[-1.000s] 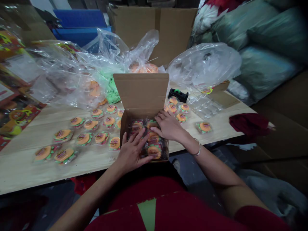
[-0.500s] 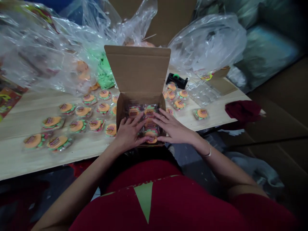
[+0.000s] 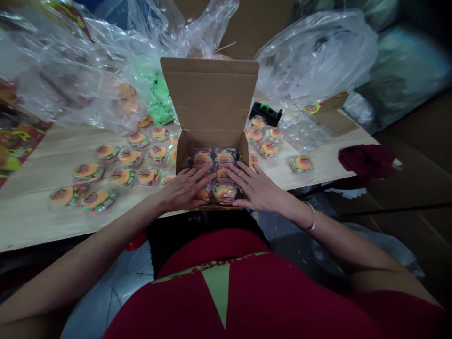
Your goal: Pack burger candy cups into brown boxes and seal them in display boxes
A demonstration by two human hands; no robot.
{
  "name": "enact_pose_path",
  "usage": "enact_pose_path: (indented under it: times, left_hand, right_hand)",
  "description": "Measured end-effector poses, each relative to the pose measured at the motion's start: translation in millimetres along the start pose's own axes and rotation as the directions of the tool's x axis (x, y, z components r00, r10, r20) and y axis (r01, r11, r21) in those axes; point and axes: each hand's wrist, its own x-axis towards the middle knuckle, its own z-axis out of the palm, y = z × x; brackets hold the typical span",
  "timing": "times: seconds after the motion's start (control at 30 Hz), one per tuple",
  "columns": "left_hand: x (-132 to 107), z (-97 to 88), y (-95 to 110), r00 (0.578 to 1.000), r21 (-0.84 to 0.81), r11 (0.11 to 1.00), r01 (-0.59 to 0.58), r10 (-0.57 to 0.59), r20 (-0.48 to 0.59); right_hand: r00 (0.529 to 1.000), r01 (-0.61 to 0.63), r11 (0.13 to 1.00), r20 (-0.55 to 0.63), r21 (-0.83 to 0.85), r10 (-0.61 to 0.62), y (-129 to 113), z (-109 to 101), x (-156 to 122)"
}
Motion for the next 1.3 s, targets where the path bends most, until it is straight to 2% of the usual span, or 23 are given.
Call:
enact_pose_path:
  times: [0.1, 0.23, 0.37, 0.43, 0.5, 0.53, 0.6, 0.63, 0.7, 0.8, 0.97, 1.17, 1.3]
  left_hand:
    - [1.9, 2.5, 8.7, 1.0, -0.009, 1.0, 0.007, -0.007, -0.014]
    - [6.8, 10.7, 24.5, 0.99, 0.026, 0.994, 0.106, -0.103, -0.092]
    - [11.3, 17.2, 32.4, 0.971, -0.08, 0.984, 0.161, -0.172, -0.165]
    - [7.5, 12.2, 27.3, 0.97, -0.205, 0.975, 0.087, -0.13, -0.205]
    - [-2.7, 0.8, 15.7, 0.962, -0.377, 0.925, -0.054, -0.052, -0.268]
    - [-10.1, -6.0, 8.3, 0.944, -0.444, 0.89, -0.103, -0.052, -0.325]
    - [-27.1, -17.4, -6.8, 0.901, -0.501, 0.855, -0.131, -0.108, -0.42]
    - [-35.4, -20.4, -13.1, 0.89, -0.494, 0.862, -0.114, -0.133, -0.437]
    - [-49.0, -19.6, -21.8, 0.905, -0.441, 0.895, -0.065, -0.133, -0.403]
    - [-58.0, -6.6, -24.9, 0.924, -0.346, 0.938, -0.013, -0.121, -0.362]
    - [-54.1, 13.7, -19.1, 0.915, -0.234, 0.972, -0.005, -0.091, -0.394]
    - [-43.3, 38.4, -4.3, 0.908, 0.001, 0.988, 0.156, -0.143, -0.393]
    - [-45.0, 37.3, -2.2, 0.93, 0.041, 0.986, 0.16, -0.136, -0.343]
  right_hand:
    - [1.0, 0.027, 1.0, 0.0, 0.002, -0.027, 5.1, 1.2, -0.1]
    - [0.997, 0.077, 0.997, -0.008, 0.016, -0.077, 11.0, 2.0, -2.0]
    - [0.998, -0.007, 0.999, -0.055, -0.045, 0.005, 6.0, 6.7, -5.5]
    - [0.998, -0.036, 0.996, -0.052, -0.078, 0.032, 3.1, 8.3, -7.5]
    - [0.999, -0.033, 0.995, -0.037, -0.089, 0.03, 2.7, 8.6, -9.2]
    - [0.999, -0.026, 0.996, -0.028, -0.088, 0.024, 3.4, 8.4, -9.9]
    - [1.0, -0.012, 0.997, -0.017, -0.081, 0.011, 6.0, 8.1, -10.6]
    - [1.0, -0.007, 0.997, -0.013, -0.078, 0.006, 7.5, 8.1, -10.6]
    - [1.0, 0.001, 0.998, -0.011, -0.071, -0.001, 10.1, 8.2, -10.2]
    - [1.0, 0.012, 0.999, -0.019, -0.042, -0.013, 12.1, 7.1, -9.8]
    - [0.999, 0.049, 0.998, -0.02, 0.035, -0.048, 10.8, 1.1, -10.0]
    - [0.999, 0.025, 0.999, -0.042, 0.038, -0.024, 1.8, 4.0, 1.9]
    - [0.998, -0.035, 0.999, -0.046, -0.019, 0.034, -7.7, 10.8, 6.7]
